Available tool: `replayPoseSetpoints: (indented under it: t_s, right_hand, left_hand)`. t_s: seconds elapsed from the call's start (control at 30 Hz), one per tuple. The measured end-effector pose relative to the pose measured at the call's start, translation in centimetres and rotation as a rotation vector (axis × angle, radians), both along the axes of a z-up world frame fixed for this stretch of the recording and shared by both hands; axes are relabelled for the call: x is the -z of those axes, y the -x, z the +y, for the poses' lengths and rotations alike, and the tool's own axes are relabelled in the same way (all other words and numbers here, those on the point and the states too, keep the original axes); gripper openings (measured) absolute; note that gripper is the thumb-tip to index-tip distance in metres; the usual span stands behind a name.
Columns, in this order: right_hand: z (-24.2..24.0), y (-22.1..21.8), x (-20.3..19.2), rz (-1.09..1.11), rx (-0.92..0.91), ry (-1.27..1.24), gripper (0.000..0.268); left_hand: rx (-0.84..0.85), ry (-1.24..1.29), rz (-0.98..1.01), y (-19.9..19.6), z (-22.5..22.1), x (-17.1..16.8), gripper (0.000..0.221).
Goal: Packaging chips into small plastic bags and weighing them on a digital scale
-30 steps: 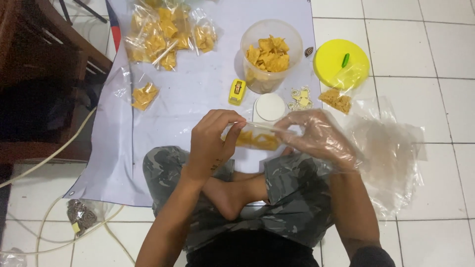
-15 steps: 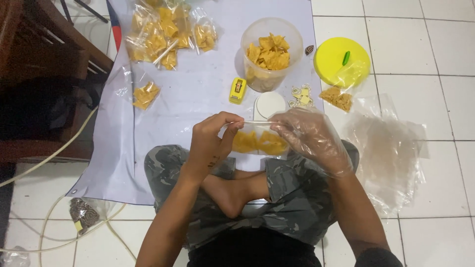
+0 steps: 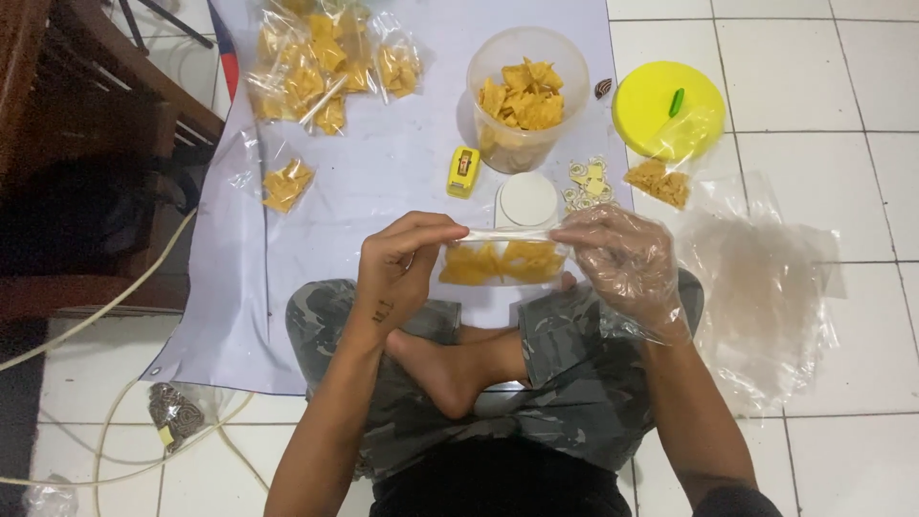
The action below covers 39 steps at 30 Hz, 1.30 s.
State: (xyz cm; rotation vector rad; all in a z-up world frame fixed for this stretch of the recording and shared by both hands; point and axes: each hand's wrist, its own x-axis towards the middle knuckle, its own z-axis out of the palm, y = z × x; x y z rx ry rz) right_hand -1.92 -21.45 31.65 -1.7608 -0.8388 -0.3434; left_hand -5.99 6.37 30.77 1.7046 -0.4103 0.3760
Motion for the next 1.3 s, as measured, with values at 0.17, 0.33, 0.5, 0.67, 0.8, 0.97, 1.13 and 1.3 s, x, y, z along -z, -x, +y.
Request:
replayPoseSetpoints:
  t_s: [0.17,0.33,0.5,0.67,0.8,0.97,1.13,1.3]
  right_hand:
    - [0.3,0.2,0.2,-0.004,-0.027,-0.036,0.018]
    - [1.0,0.4,-0.1,0.045,-0.002,-0.048,0.016]
    - [1.4,0.9,-1.4,0.202,-0.013,0.364,0.033]
    - [3.8,0.9,0.2,0.427,-0.079,0.384,0.027]
    - [2.6,-1.3,6.7,0.479,-0.013,0.289,0.027]
    - [-1.3,-4.0,10.5,0.299,0.334,0.24,0.016]
    - [-4.8,-5.6,12.0,0.361,0.563,0.167,0.015]
    - [-5.1,-7.1,14.9,0.526,0.561,0.027,0.017]
  left_hand:
    - [-0.014,0.005,0.054,0.3,-0.4,-0.5,0.029]
    - [-0.109,-0.08,-0.034,0.1,-1.1,-0.5,0.021]
    - [-0.047,-0.267,-0.118,-0.5,-1.9,0.9,0.013]
    - [-0.083,-0.277,-0.107,-1.9,-2.3,6.0,0.012]
    - [-0.225,-0.279,-0.035,-3.6,-0.7,9.3,0.006]
    - [-0.631,-0.562,0.092,-2.6,4.6,13.0,0.002]
    - [-0.853,-1.016,0.908,2.9,7.9,9.3,0.068]
    - [-1.004,-0.719,1.121,6.4,11.4,20.8,0.108]
